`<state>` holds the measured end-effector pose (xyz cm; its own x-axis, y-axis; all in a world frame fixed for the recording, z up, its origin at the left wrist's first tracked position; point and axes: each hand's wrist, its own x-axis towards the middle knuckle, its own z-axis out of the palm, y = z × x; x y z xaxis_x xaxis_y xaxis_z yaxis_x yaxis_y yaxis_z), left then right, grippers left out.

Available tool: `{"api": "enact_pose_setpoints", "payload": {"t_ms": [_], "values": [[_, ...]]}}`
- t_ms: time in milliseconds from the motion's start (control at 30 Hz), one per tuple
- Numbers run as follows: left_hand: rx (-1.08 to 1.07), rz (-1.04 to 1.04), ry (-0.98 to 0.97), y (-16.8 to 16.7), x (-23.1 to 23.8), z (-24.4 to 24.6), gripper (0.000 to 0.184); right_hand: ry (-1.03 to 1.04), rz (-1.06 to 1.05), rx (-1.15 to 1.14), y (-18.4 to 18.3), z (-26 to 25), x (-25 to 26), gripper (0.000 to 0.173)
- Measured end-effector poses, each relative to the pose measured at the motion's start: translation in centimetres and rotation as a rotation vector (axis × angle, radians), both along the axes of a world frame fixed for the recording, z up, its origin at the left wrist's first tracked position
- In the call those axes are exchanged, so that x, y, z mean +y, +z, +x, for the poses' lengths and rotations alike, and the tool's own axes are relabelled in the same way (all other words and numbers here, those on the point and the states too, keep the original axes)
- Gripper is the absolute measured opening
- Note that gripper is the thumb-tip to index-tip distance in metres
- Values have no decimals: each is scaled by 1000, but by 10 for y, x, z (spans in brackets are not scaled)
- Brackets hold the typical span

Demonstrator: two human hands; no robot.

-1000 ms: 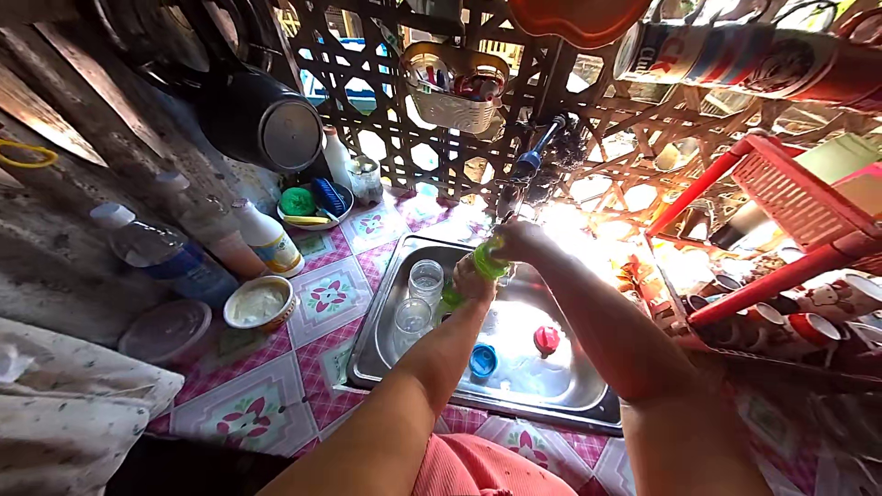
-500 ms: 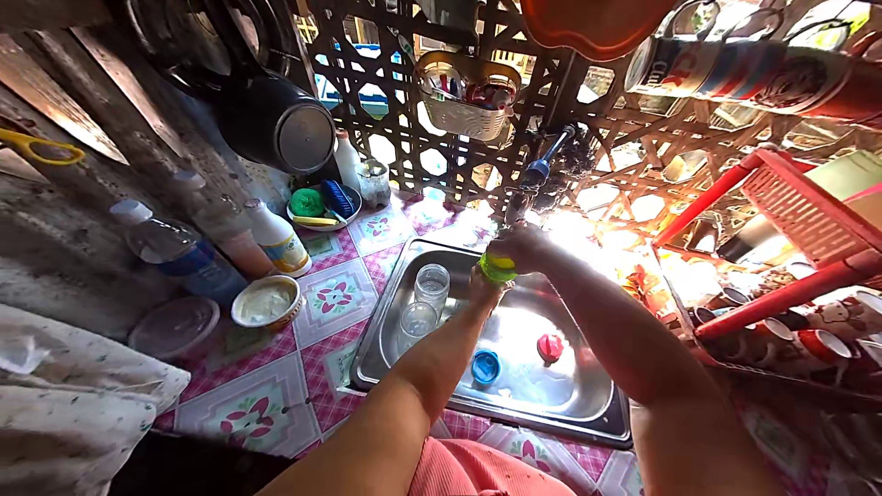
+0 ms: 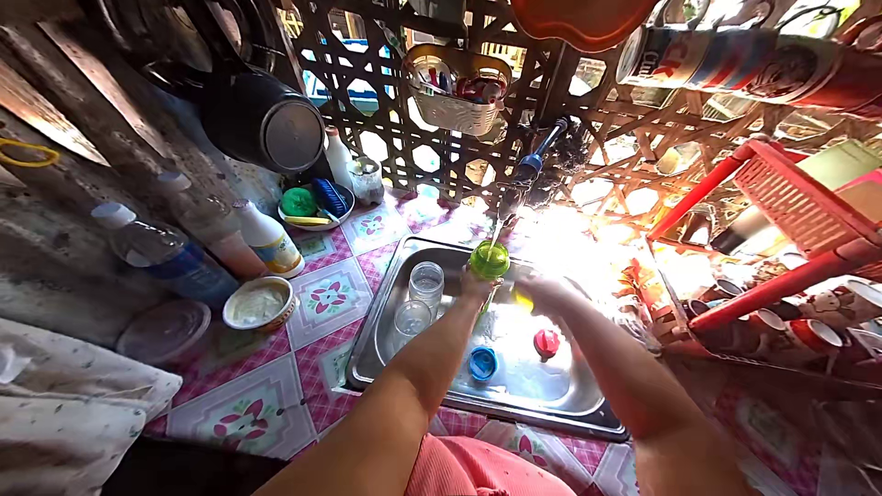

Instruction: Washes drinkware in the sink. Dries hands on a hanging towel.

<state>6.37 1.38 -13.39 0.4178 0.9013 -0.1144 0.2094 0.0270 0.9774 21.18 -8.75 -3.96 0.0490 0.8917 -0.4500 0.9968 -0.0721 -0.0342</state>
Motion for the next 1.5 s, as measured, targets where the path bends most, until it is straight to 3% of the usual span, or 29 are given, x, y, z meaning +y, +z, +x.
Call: {"api": "enact_pose_setpoints", "payload": {"t_ms": [133, 267, 333, 433, 500, 633, 700, 733, 833, 867, 967, 1033, 1167, 1267, 1333, 1400, 1500], "values": [[120, 204, -85, 11, -8, -4, 85, 8, -199, -11, -78, -32, -27, 74], [-53, 29, -5, 9, -10, -5, 88, -53, -164, 141, -141, -38, -44, 90], [-190, -121, 86, 10, -11, -5, 90, -118, -156, 185, -131, -40, -43, 95], [-176, -135, 141, 9, -9, -6, 100, -185, -88, 201, -85, -30, -29, 60], [-118, -81, 126, 10, -9, -9, 98, -323, 4, 330, -48, -18, -21, 51], [-61, -56, 114, 17, -13, -6, 95, -750, 604, 895, -5, -25, -9, 41], [80, 2, 79, 21, -15, -3, 98, -760, 833, 1126, 1, -53, 5, 43], [161, 46, 58, 25, -18, -1, 94, -670, 884, 1116, -1, -65, 14, 45], [292, 255, 39, 29, -23, 5, 58, -478, 860, 659, -7, -85, 37, 55], [232, 260, 48, 29, -25, 3, 54, -498, 893, 647, -8, -86, 41, 53], [-76, 89, 96, 31, -25, -9, 75, -633, 880, 1036, -4, -73, 40, 46], [-121, 122, 34, 28, -26, -15, 85, -651, 790, 1168, -3, -59, 29, 41], [-118, 176, -31, 32, -22, -10, 83, -710, 935, 1206, -13, -65, 28, 45], [77, 246, -10, 48, -15, -4, 52, -661, 1051, 969, -25, -93, 29, 45], [172, 342, -61, 46, -7, -2, 47, -657, 1007, 834, -31, -101, 22, 49], [60, 300, -82, 46, -8, -3, 50, -757, 1020, 849, -35, -85, 21, 47], [-221, 72, -184, 41, -14, -10, 50, -829, 739, 1066, -27, -45, 11, 38]]}}
